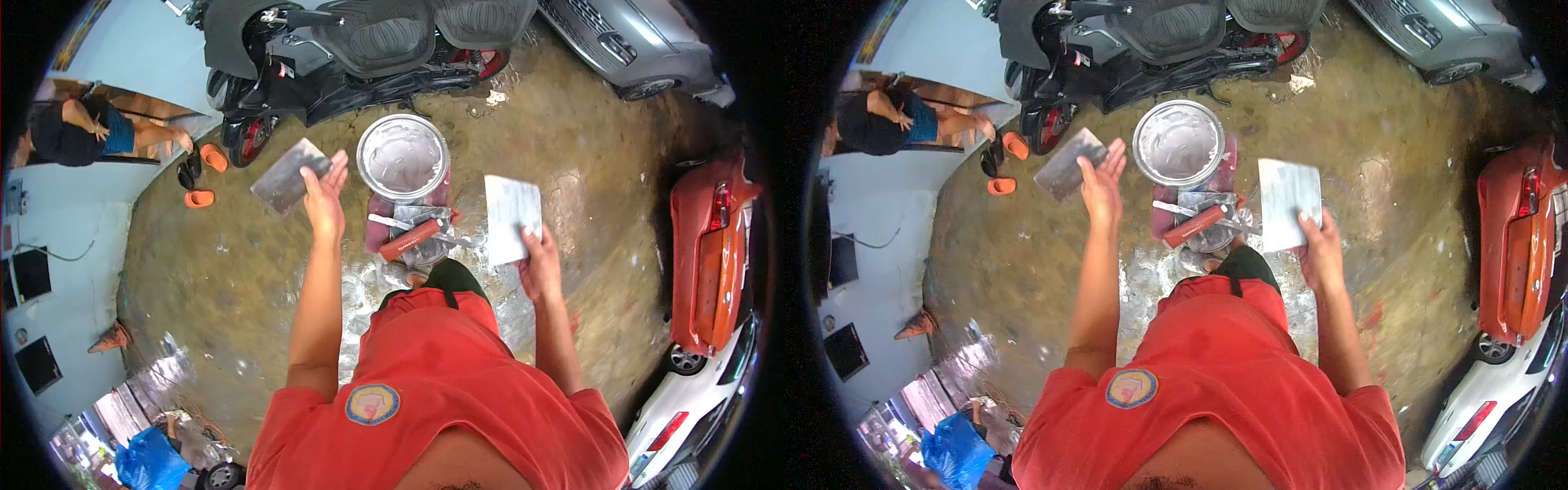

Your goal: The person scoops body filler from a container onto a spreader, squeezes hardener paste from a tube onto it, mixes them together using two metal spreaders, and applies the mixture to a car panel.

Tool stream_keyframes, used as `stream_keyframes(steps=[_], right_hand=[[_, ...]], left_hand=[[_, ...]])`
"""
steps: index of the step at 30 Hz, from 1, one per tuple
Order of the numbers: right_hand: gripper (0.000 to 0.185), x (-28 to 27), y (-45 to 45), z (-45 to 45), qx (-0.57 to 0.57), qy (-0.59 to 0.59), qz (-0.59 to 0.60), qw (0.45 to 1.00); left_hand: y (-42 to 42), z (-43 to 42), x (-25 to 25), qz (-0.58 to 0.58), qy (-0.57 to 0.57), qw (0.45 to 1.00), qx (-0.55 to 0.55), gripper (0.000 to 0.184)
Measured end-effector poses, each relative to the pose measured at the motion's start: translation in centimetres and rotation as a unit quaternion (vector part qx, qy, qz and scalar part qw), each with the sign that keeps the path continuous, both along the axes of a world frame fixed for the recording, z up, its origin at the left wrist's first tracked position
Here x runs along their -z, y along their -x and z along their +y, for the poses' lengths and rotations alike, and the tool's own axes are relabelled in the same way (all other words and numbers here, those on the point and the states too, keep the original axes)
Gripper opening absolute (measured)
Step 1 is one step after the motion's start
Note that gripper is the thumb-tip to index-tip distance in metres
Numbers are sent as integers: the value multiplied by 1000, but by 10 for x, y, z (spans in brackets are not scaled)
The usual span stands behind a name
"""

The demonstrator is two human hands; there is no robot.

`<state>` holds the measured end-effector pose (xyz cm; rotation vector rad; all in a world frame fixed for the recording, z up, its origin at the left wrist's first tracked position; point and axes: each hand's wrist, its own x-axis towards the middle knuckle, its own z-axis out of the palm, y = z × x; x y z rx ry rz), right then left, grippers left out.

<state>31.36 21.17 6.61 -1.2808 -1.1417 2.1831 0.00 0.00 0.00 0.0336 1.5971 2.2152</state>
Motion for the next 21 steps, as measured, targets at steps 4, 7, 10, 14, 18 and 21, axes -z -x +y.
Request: stream_keyframes(steps=[4,7,10,14,18,21], right_hand=[[30,-38,48,31,-70,-57,21,996],[27,-50,94,60,-204,-193,-10,960],[27,-59,143,67,-337,-293,-45,894],[29,-55,205,69,-461,-427,-109,770],[29,-45,257,52,-540,-457,-191,680],[29,-43,287,29,-612,-444,-284,589]], left_hand=[[26,29,-7,27,34,998,51,94],[39,59,4,-12,21,995,101,103],[32,69,5,-129,-16,984,126,111],[27,74,13,-124,-41,986,102,109],[29,76,23,-150,-56,983,90,105],[28,75,27,-161,-86,981,70,97]])
